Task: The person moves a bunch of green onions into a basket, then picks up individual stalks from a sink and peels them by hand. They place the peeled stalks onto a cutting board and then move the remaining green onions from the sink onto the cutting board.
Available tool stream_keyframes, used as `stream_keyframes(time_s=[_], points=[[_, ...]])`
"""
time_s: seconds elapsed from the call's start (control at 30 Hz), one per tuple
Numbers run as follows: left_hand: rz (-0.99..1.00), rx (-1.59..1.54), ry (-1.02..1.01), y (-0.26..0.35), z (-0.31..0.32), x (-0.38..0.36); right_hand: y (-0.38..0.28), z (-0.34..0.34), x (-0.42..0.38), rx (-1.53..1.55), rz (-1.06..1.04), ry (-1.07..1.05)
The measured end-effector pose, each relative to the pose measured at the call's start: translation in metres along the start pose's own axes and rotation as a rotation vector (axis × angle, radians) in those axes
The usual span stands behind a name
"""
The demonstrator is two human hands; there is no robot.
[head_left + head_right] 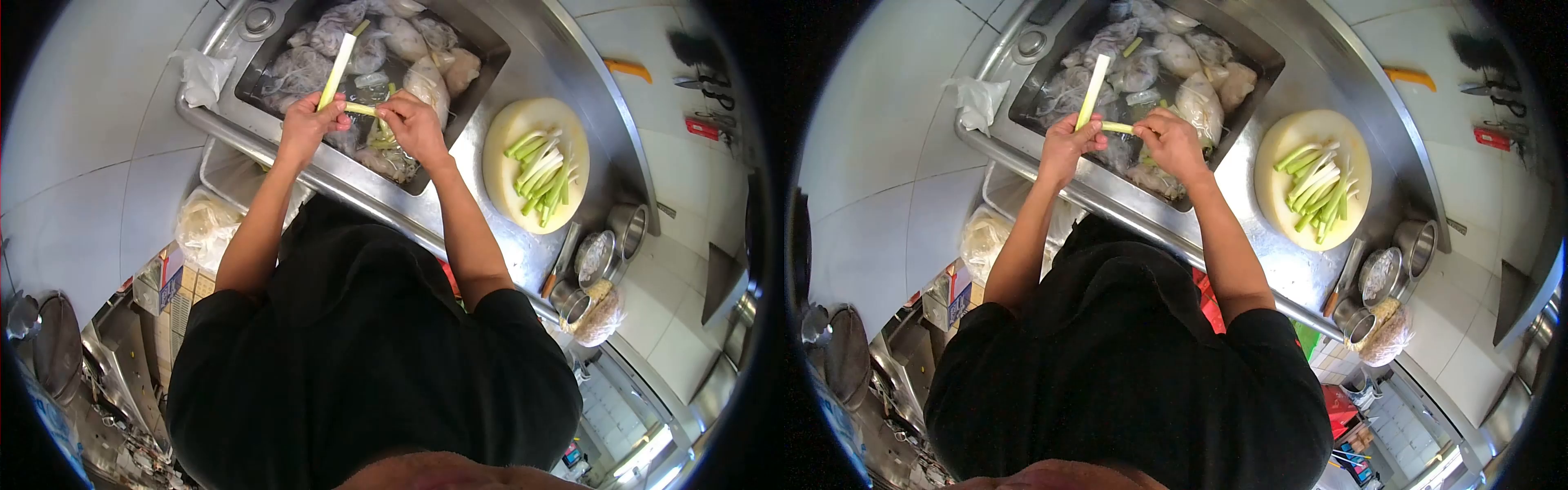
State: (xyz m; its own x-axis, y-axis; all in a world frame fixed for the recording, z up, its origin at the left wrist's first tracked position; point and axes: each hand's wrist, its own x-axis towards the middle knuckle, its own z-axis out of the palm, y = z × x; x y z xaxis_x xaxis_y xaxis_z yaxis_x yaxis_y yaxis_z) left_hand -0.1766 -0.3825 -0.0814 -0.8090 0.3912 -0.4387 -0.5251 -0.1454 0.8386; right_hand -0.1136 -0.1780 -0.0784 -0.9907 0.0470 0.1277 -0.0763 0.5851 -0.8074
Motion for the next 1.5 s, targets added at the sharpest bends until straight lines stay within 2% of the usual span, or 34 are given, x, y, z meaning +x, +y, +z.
stream_keyframes(time_s=[0.23,0.37,0.43,0.77,0.93,1.03,1.13,1.23,1.33,1.43,1.47,1.5], points=[[0.07,-0.034,-0.039,0.006,-0.004,0.0,-0.027,0.004,0.001,-0.014,-0.063,0.038],[0.116,0.002,-0.12,0.013,0.001,-0.006,-0.046,0.003,0.005,0.116,0.024,-0.01],[0.129,-0.012,-0.119,0.013,0.0,-0.005,-0.041,0.006,0.006,0.188,0.022,0.003],[0.172,-0.093,-0.091,0.006,-0.001,-0.006,-0.05,0.015,0.005,0.077,0.002,0.119],[0.231,-0.01,-0.069,0.01,-0.002,-0.009,-0.046,0.022,0.004,0.09,0.053,0.156],[0.238,-0.009,-0.059,0.01,-0.002,-0.008,-0.042,0.026,0.003,0.305,0.187,0.101],[0.258,-0.002,-0.067,0.011,0.0,-0.007,-0.054,0.023,0.005,0.304,0.084,0.09],[0.293,0.043,-0.015,0.013,0.003,-0.009,-0.043,0.03,0.005,0.326,0.106,0.161],[0.31,0.006,0.11,0.011,0.009,-0.012,-0.04,0.032,0.007,0.4,0.319,0.268],[0.253,-0.116,0.149,0.002,0.01,-0.009,-0.042,0.026,0.017,0.134,0.321,0.367],[0.222,-0.162,0.145,0.0,0.01,-0.007,-0.042,0.026,0.018,0.093,0.257,0.363],[0.153,-0.031,0.12,0.005,0.01,-0.008,-0.041,0.028,0.018,0.05,0.194,0.358]])
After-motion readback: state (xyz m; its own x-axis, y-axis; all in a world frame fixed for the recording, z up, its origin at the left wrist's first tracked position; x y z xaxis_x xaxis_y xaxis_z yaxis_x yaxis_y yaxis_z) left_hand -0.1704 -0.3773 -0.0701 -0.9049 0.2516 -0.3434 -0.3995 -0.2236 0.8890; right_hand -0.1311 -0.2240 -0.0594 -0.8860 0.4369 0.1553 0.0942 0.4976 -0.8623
